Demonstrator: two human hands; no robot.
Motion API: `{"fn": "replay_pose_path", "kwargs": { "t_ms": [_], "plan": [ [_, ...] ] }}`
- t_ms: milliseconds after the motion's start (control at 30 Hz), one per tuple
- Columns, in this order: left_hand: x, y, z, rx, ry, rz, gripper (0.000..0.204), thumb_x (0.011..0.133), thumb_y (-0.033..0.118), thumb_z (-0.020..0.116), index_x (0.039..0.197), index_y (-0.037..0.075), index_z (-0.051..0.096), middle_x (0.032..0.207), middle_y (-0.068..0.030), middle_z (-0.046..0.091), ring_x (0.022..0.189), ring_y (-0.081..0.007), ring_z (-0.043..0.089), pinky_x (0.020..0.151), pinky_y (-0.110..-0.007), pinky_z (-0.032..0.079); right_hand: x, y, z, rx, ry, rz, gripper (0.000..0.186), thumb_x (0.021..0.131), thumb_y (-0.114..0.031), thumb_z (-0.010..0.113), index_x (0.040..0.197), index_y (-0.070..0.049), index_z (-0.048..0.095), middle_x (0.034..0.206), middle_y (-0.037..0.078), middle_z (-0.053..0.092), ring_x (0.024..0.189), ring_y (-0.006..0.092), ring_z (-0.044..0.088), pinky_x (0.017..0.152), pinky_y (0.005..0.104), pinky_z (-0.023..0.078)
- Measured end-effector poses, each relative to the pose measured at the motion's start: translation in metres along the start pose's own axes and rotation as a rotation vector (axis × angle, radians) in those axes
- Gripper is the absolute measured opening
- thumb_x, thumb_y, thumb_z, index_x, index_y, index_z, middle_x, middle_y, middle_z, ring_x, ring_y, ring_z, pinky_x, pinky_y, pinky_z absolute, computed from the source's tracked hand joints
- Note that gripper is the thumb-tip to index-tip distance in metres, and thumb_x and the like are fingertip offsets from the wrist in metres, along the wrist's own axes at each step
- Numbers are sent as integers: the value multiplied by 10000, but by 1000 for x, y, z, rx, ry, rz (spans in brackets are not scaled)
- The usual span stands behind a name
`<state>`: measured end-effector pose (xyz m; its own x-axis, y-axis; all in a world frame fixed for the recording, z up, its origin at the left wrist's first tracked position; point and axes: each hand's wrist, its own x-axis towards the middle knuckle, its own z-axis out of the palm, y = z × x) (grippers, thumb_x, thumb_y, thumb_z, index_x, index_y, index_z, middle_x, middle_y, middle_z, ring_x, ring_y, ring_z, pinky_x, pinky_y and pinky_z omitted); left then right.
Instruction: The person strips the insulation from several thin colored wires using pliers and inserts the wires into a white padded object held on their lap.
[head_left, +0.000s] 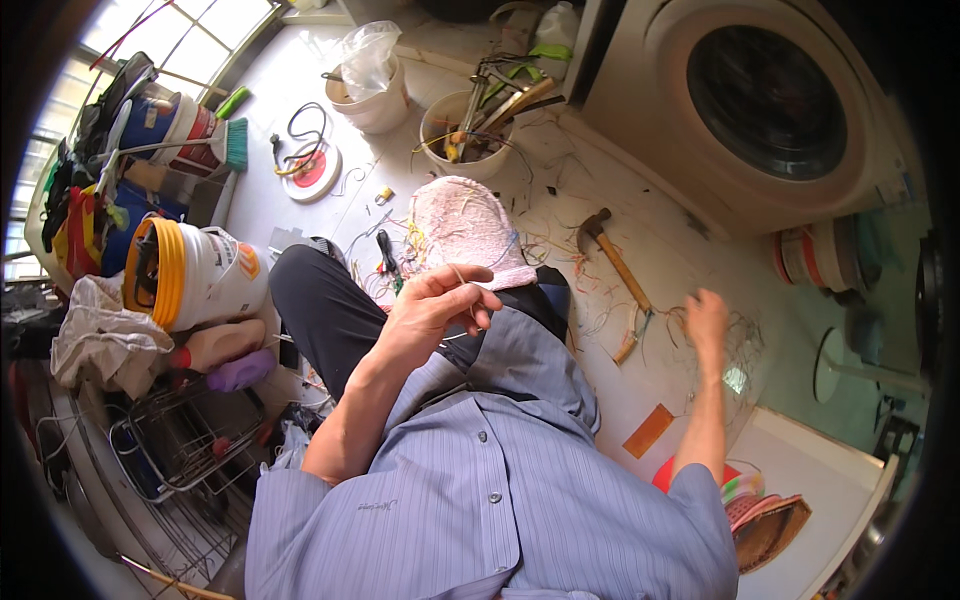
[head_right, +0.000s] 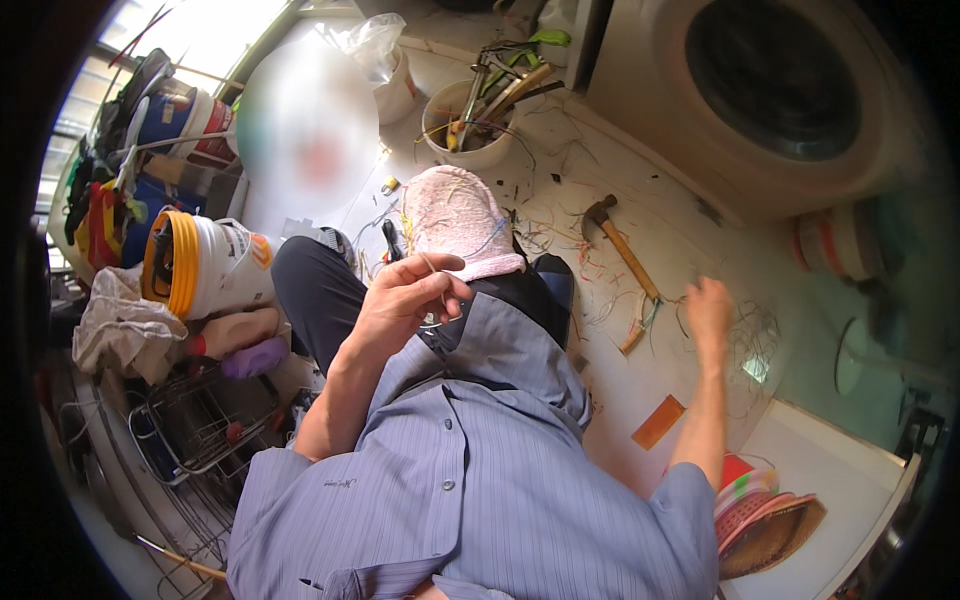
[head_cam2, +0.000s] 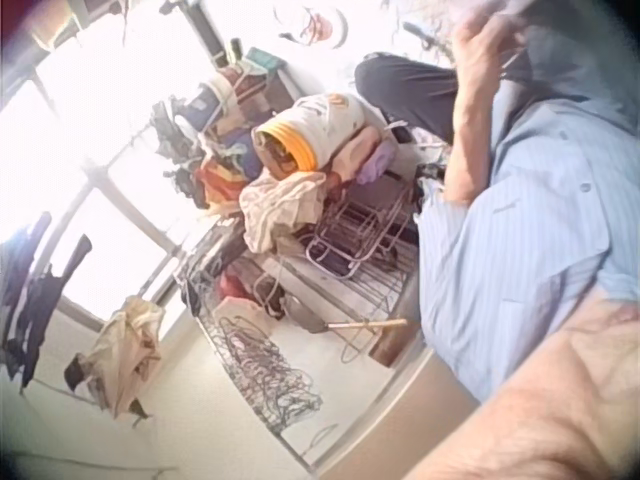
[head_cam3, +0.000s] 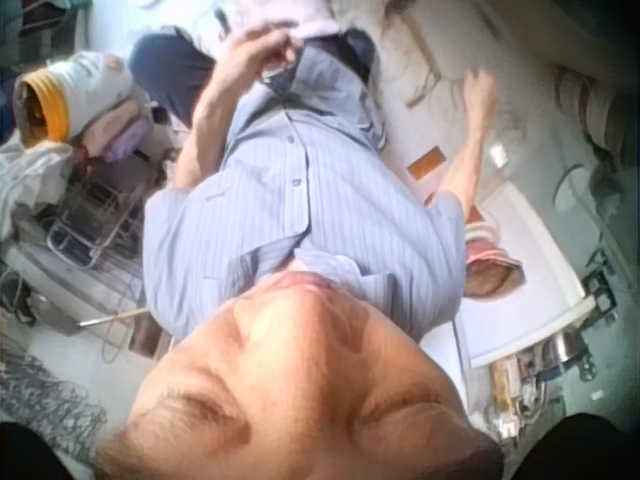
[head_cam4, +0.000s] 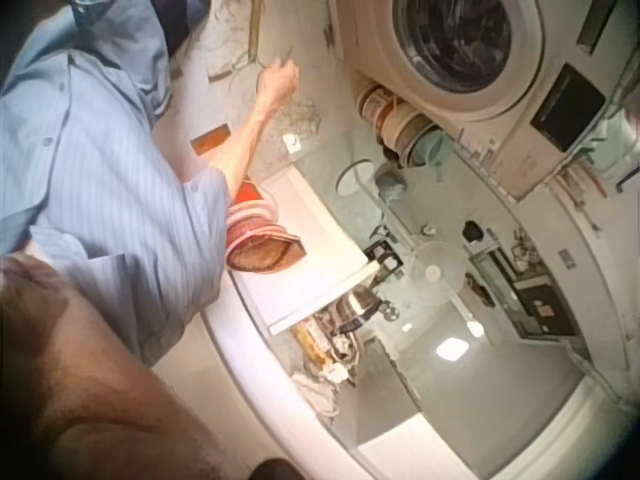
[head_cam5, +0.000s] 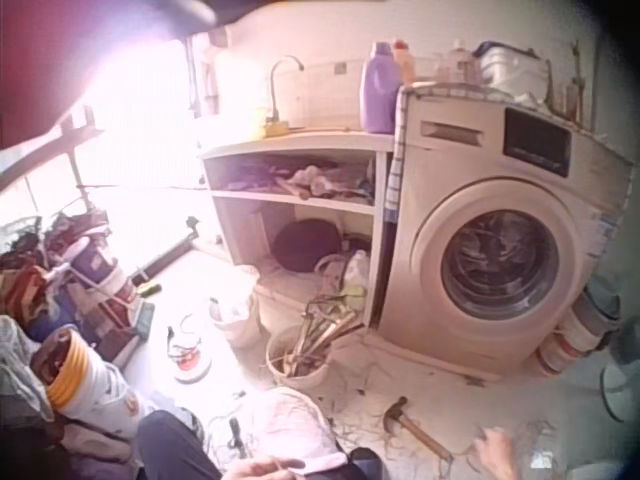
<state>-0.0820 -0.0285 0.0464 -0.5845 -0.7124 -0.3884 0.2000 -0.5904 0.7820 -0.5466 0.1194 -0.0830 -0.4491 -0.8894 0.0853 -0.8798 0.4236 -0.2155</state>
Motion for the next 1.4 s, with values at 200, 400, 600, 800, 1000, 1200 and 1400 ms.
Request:
{"fn": "replay_pose_path", "kwargs": {
  "t_ms": [200,400,600,800,1000,1200,1400],
  "plan": [
    [-9,2,-5,164,10,-35,282,1028,174,540,1208,-31,611,882,-71,717,659,-81,630,579,-210,486,21,-275,-39,1213,-669,-38,230,939,-225,663,981,-5,717,716,-21,608,659,40,522,583,221,420],
    [-23,9,-7,415,49,-70,216,1003,174,553,1108,35,680,808,-16,707,585,-55,581,529,-216,445,32,-366,-53,1365,-1015,-232,164,925,-174,695,907,-10,696,690,-42,569,602,33,492,521,222,379],
    [-28,5,-25,223,81,-32,274,1021,230,550,1135,5,656,829,-23,707,638,-46,587,576,-194,448,34,-381,-39,1453,-949,-181,99,905,-96,699,895,3,698,642,-28,571,520,38,454,459,217,334],
    [-29,-4,-48,95,106,-21,273,1012,236,572,1128,5,659,841,-44,713,634,-65,622,548,-196,463,35,-388,-29,1433,-956,-100,146,938,-127,672,958,16,695,626,-35,553,503,25,423,458,206,310],
    [-24,-8,-51,182,245,23,208,1001,209,583,1037,26,675,836,-43,725,609,-76,649,491,-202,471,19,-396,-26,1122,-810,-341,153,900,-129,688,899,23,703,768,24,666,742,115,607,701,300,501],
    [-28,-5,-68,402,269,61,247,981,195,611,1121,3,676,916,-26,712,717,-54,627,591,-214,489,17,-400,-24,1199,-871,-289,126,896,-111,697,885,15,702,781,12,661,753,87,590,682,267,482],
    [-21,4,-83,-7,282,242,255,950,178,673,1121,-10,700,930,-11,694,827,-66,586,747,-235,473,17,-405,-27,1206,-1060,-331,128,901,-117,704,880,10,703,788,-18,646,761,58,567,690,250,468]
  ]
}}
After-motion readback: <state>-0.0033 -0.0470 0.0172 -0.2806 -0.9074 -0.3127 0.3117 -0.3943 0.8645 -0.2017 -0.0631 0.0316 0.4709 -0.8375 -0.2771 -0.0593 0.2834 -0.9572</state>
